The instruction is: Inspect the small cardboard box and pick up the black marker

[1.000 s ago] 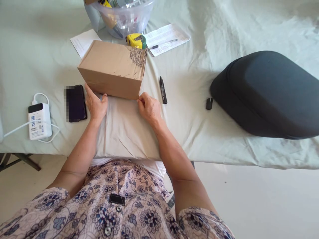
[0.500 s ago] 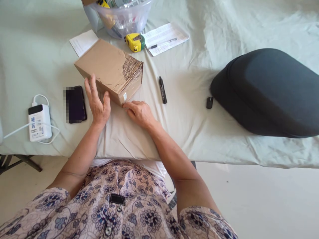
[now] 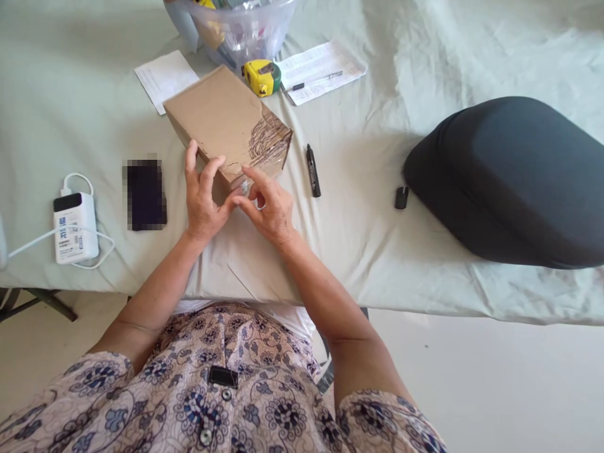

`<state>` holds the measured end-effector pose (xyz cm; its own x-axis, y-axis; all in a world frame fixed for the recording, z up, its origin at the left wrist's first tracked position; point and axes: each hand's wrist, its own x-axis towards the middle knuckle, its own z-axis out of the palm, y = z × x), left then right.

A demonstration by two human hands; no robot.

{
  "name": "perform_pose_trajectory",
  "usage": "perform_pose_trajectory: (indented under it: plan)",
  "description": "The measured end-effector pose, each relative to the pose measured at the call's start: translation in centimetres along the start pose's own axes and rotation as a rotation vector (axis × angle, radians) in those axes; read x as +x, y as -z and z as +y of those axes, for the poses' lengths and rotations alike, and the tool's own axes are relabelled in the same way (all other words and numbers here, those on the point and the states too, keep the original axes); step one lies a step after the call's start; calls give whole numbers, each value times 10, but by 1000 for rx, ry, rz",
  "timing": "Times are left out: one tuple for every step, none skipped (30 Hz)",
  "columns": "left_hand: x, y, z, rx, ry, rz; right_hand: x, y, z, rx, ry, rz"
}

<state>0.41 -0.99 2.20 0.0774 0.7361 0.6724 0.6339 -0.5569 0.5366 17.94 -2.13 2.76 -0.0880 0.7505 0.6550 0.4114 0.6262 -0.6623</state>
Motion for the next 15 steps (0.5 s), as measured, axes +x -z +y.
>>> perform_pose_trajectory:
  plan:
    - [-1, -2, 2, -15, -14, -2, 1, -1, -2, -1, 5, -15]
    - [-1, -3, 5, -30, -27, -5, 1, -2, -4, -6, 9, -18]
    - [-2, -4, 7, -42, -36, -10, 2, -3, -5, -16, 9, -7]
    - [-2, -4, 9, -47, -39, -18, 2, -3, -6, -30, 0, 12]
    - [-1, -4, 12, -44, -35, -26, 3, -2, -6, -51, -18, 34]
    - [-1, -3, 14, -35, -24, -38, 4, 0, -5, -75, -50, 53]
    - [0, -1, 16, -24, -7, -53, 4, 2, -3, -102, -94, 64]
    - [1, 1, 17, -14, 15, -69, 5, 5, -1, -126, -145, 69]
    - [2, 4, 19, -7, 37, -85, 7, 9, 2, -146, -192, 72]
    - [3, 6, 21, -3, 59, -97, 8, 12, 7, -160, -230, 76]
    - [4, 8, 22, -1, 79, -102, 9, 16, 11, -172, -255, 85]
    - [5, 9, 23, -2, 97, -101, 10, 19, 17, -182, -266, 101]
    - [6, 10, 24, -3, 111, -92, 11, 22, 22, -195, -264, 124]
    - [7, 11, 25, -4, 122, -83, 12, 24, 27, -215, -255, 147]
    - [8, 12, 25, -6, 130, -75, 12, 26, 31, -239, -243, 164]
